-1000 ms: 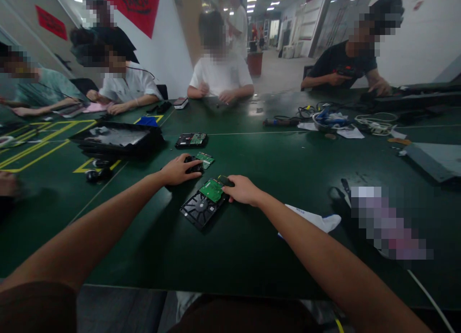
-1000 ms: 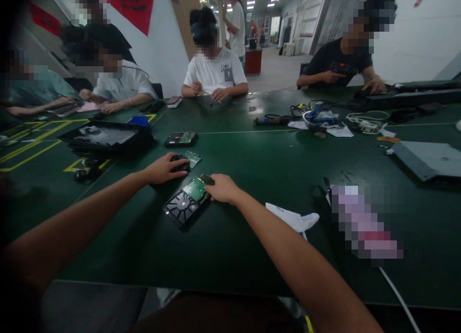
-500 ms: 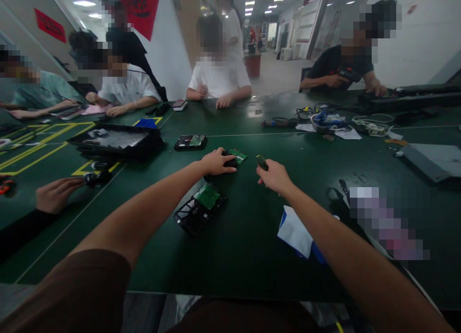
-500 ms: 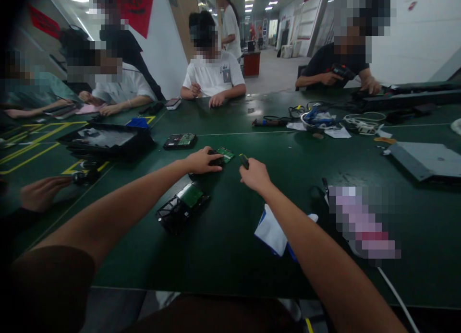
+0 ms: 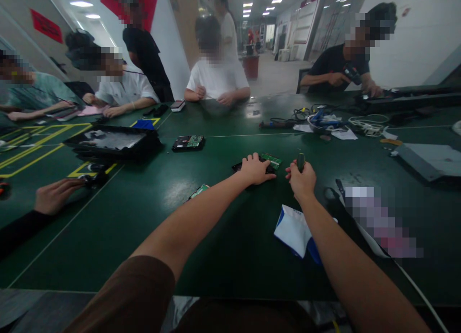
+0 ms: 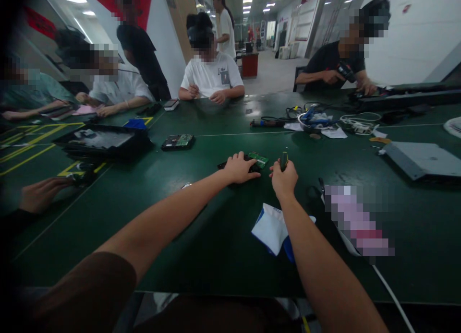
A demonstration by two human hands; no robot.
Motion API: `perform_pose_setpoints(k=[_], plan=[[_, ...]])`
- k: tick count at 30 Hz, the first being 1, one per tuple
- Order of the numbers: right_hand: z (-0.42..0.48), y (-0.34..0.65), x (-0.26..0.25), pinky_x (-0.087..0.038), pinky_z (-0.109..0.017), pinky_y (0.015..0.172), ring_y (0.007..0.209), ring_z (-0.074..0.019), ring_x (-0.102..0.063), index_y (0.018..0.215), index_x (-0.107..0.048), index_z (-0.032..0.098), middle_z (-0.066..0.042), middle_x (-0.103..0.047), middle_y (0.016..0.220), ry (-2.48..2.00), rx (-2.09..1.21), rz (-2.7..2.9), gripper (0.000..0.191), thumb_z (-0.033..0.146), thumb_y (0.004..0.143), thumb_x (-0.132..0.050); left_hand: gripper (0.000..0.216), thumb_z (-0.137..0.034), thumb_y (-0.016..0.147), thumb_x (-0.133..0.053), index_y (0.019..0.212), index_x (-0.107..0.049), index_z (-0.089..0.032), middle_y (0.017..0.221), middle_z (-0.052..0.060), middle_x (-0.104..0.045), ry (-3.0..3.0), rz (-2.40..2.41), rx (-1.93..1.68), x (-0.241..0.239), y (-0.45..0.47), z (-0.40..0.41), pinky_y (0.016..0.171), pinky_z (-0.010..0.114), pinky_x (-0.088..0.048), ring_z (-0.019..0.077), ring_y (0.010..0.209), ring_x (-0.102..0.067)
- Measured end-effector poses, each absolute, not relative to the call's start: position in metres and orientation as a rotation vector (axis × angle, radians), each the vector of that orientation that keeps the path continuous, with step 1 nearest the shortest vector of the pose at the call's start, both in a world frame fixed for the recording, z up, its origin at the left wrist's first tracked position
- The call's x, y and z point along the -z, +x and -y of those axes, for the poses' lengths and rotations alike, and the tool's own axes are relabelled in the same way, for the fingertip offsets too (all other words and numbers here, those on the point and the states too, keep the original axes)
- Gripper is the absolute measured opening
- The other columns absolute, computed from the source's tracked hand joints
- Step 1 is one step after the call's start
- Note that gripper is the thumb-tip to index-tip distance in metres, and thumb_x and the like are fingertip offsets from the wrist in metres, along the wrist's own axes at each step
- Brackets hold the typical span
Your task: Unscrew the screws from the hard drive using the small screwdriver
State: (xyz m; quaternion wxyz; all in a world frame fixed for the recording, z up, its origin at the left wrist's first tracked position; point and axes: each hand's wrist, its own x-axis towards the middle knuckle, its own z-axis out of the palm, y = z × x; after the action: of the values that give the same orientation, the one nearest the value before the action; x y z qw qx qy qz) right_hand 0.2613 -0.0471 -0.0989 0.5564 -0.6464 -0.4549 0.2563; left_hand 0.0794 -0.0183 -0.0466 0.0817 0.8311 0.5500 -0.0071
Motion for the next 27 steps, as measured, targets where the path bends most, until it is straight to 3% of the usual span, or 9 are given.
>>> perform_pose_setpoints(k=[2,4,7,12,16,21,27], plan=[[0.047,0.264,0.100,-0.053,-0.027,0.057,0.058,-0.0149,-0.067,0.113,-0.065,0.019,-0.003,-0.076,0.086,-1.535,-0.591,1.082,0.034,0.043,0.089,-0.063,0.093,-0.090,0.084,-0.042,0.157,-0.045,-0.033,0.153,0.027,-0.042,2.475,-1.650,-0.005,0.046,0.090,0.024,0.106,0.062,-0.033,0.0479,0.139,-0.042],[0.047,0.264,0.101,-0.053,-0.028,0.058,0.058,-0.0157,-0.067,0.112,-0.066,0.020,-0.002,-0.076,0.085,-1.549,-0.581,1.093,0.034,0.043,0.088,-0.064,0.104,-0.093,0.081,-0.041,0.164,-0.031,-0.030,0.158,0.029,-0.036,2.473,-1.648,-0.029,0.043,0.093,0.031,0.108,0.061,-0.031,0.0481,0.142,-0.041],[0.047,0.264,0.100,-0.054,-0.029,0.059,0.059,-0.0167,-0.067,0.112,-0.067,0.019,-0.003,-0.076,0.084,-1.564,-0.589,1.079,0.034,0.043,0.087,-0.065,0.120,-0.097,0.078,-0.036,0.168,-0.017,-0.020,0.166,0.031,-0.028,2.524,-1.700,-0.134,0.030,0.073,0.048,0.114,0.061,-0.027,0.0508,0.150,-0.031],[0.048,0.261,0.098,-0.053,-0.029,0.059,0.059,-0.0161,-0.067,0.110,-0.067,0.020,-0.003,-0.075,0.084,-1.543,-0.606,1.091,0.032,0.043,0.088,-0.064,0.093,-0.083,0.093,-0.028,0.159,-0.041,-0.018,0.147,0.026,-0.056,2.461,-1.858,0.013,-0.002,-0.022,0.086,0.104,0.054,-0.044,0.0448,0.134,-0.054],[0.048,0.258,0.097,-0.053,-0.029,0.060,0.060,-0.0163,-0.067,0.109,-0.067,0.020,-0.003,-0.075,0.084,-1.562,-0.594,1.113,0.031,0.043,0.089,-0.063,0.076,-0.069,0.098,-0.032,0.153,-0.049,-0.019,0.140,0.023,-0.061,2.163,-2.010,0.236,-0.004,-0.087,0.119,0.099,0.054,-0.049,0.0425,0.128,-0.059],[0.049,0.258,0.097,-0.053,-0.030,0.060,0.060,-0.0167,-0.067,0.110,-0.067,0.020,-0.003,-0.075,0.085,-1.574,-0.581,1.115,0.032,0.044,0.089,-0.064,0.103,-0.090,0.079,-0.049,0.164,-0.036,-0.034,0.150,0.019,-0.052,2.039,-1.920,0.061,0.011,-0.101,0.156,0.105,0.052,-0.050,0.0408,0.133,-0.056],[0.048,0.259,0.099,-0.052,-0.029,0.059,0.059,-0.0164,-0.067,0.110,-0.068,0.019,-0.004,-0.075,0.083,-1.569,-0.564,1.122,0.032,0.043,0.089,-0.064,0.113,-0.086,0.069,-0.064,0.164,-0.036,-0.033,0.150,0.019,-0.048,2.039,-1.931,0.005,0.024,-0.092,0.164,0.107,0.056,-0.049,0.0434,0.134,-0.052]])
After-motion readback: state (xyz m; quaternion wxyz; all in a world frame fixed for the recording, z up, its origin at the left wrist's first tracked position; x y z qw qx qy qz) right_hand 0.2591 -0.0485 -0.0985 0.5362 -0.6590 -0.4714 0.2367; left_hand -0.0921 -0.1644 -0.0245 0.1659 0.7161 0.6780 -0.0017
